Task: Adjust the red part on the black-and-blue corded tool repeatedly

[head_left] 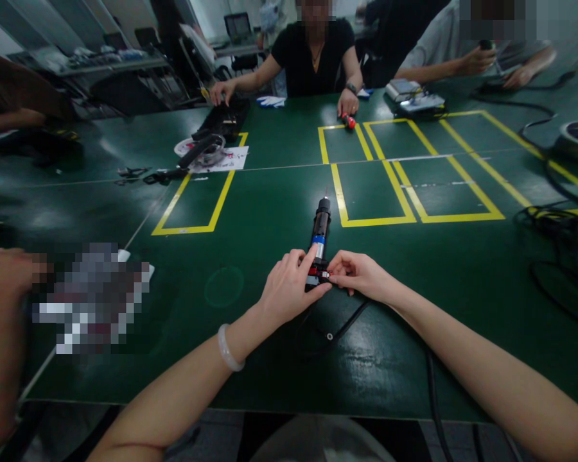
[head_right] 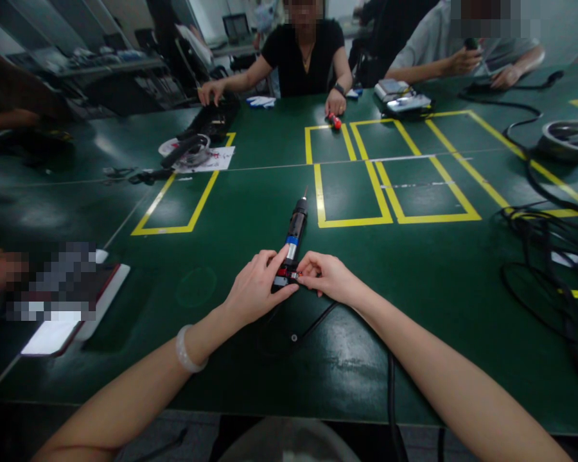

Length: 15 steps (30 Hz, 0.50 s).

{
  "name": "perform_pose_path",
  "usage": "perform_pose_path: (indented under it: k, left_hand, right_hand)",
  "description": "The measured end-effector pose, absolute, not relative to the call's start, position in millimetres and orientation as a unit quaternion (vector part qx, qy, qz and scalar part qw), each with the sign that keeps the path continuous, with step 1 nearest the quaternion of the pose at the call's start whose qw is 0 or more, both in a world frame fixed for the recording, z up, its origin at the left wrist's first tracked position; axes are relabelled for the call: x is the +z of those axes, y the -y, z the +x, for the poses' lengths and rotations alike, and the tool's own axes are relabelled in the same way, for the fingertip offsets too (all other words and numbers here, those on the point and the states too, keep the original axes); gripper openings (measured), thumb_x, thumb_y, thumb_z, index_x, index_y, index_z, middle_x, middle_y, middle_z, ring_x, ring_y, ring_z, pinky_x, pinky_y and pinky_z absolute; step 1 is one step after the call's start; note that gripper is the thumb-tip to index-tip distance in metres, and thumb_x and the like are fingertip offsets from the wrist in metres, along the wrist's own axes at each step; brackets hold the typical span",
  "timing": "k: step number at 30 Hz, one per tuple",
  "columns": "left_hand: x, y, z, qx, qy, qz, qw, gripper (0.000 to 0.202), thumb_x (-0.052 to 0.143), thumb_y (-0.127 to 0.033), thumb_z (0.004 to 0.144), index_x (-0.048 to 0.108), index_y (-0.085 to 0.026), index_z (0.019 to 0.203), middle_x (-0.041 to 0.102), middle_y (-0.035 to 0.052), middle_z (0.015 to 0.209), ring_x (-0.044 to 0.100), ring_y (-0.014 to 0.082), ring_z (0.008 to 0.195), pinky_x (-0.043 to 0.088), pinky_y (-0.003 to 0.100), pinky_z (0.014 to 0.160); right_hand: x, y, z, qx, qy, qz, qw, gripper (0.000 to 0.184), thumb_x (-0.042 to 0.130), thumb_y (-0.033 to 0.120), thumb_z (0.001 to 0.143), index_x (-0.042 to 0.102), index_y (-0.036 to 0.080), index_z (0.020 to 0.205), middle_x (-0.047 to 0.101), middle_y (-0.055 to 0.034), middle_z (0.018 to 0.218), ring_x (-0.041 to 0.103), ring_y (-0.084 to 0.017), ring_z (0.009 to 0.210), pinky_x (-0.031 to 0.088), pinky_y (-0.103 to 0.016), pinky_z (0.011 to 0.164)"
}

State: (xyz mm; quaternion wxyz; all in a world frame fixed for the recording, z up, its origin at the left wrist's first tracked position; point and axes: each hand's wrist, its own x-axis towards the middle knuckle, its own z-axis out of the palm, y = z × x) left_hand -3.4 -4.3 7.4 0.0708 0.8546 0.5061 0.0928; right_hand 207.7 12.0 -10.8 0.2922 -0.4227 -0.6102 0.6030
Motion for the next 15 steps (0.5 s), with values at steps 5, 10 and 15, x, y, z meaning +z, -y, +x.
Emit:
perform_pose_path:
  k: [5,10,15]
  left_hand:
    - [5.6,5.4,-2.0,0.101,-0.507,0.853,0.071,0.077,0.049,-0.064,0.09,0.033,-0.02,0.151,0.051,0.0113,0.119,0.054,0.0252,0.103,0.048,0.038,0.088]
    - [7.2,6.0,1.4,0.101,-0.519,0.846,0.068,0.075,0.05,-0.063,0.09,0.035,-0.02,0.15,0.051,0.0106,0.118,0.054,0.0248,0.102,0.048,0.038,0.087]
    - [10.2,5.7,5.7,0.1,-0.535,0.837,0.061,0.074,0.05,-0.064,0.089,0.036,-0.021,0.149,0.051,0.0098,0.114,0.055,0.0245,0.1,0.049,0.036,0.083]
  right_hand:
    - [-11.7,-12.2,207.1,0.611,0.599,-0.42,0.302,0.028,0.074,0.036,0.078,0.058,0.016,0.087,0.059,0.0015,0.066,0.056,-0.01,0.055,0.046,-0.019,0.041]
    - [-14.3,-13.5,206.9,0.617,0.595,-0.413,0.309,0.026,0.074,0.034,0.078,0.056,0.016,0.084,0.062,0.0002,0.068,0.057,-0.01,0.055,0.047,-0.019,0.042]
    - [-15.8,-14.1,207.6,0.638,0.577,-0.398,0.318,0.025,0.074,0.035,0.079,0.059,0.015,0.085,0.062,0.0007,0.063,0.06,-0.011,0.056,0.05,-0.02,0.044]
